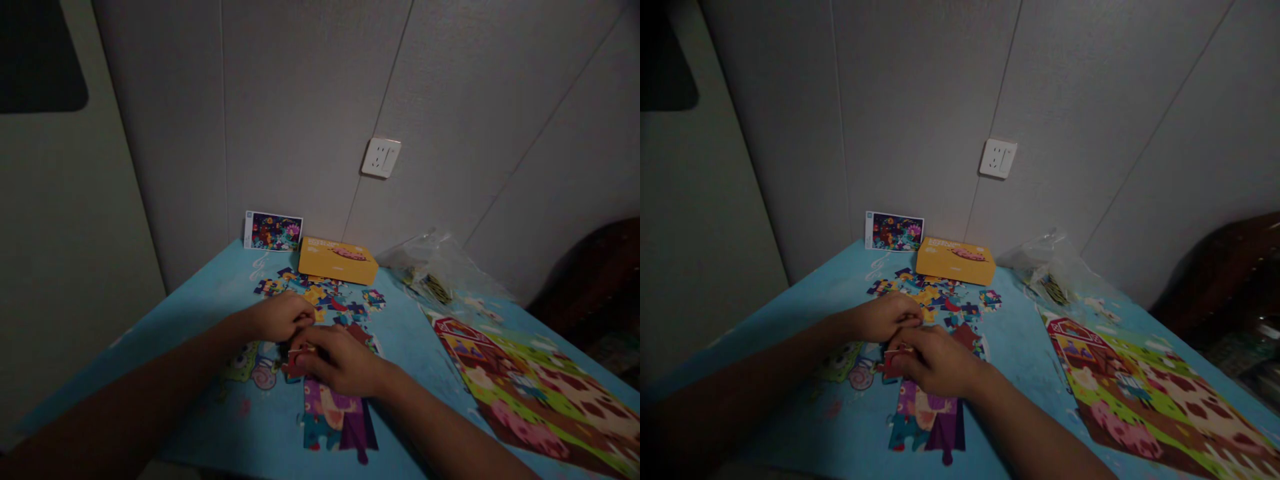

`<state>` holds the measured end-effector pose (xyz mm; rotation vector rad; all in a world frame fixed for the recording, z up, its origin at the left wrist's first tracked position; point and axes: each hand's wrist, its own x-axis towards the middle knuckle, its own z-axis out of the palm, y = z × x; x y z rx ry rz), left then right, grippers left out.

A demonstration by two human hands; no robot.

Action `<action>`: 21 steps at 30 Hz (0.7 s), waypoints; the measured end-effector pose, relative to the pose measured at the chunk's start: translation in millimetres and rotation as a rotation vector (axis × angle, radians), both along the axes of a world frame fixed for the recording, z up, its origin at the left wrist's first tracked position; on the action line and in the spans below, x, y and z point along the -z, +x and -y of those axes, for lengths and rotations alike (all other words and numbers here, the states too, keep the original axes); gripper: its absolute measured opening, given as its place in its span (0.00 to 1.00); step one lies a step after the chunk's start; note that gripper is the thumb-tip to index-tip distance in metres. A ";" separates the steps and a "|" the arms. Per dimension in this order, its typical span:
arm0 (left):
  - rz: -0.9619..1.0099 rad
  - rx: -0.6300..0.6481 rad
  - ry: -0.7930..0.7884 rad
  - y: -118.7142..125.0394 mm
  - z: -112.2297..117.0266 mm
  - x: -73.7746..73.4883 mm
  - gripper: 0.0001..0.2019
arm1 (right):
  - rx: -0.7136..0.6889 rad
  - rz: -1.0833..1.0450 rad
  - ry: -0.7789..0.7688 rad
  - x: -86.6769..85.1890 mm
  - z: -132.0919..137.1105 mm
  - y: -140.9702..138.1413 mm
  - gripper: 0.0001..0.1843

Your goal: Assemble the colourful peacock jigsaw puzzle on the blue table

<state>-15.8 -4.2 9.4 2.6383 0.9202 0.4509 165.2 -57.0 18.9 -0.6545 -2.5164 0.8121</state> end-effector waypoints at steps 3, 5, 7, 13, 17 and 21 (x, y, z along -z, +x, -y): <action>-0.007 -0.015 0.023 0.2 -0.4 2.2 0.09 | 0.026 0.050 0.026 0.4 -4.8 4.5 0.06; -0.013 -0.027 0.034 0.5 -0.1 3.0 0.10 | 0.085 0.086 0.018 2.3 -8.8 8.5 0.06; -0.016 -0.033 0.053 0.7 0.2 3.1 0.10 | 0.134 0.098 -0.004 4.6 -11.7 11.6 0.06; -0.043 0.017 0.105 0.6 1.9 0.8 0.08 | 0.195 -0.020 -0.146 6.6 -14.0 15.4 0.07; -0.011 0.098 0.091 -0.2 6.4 -3.1 0.02 | 0.207 -0.099 -0.161 7.2 -18.6 19.5 0.10; -0.021 0.186 0.064 -1.2 10.6 -4.6 0.16 | 0.241 -0.252 -0.137 9.9 -24.4 24.0 0.15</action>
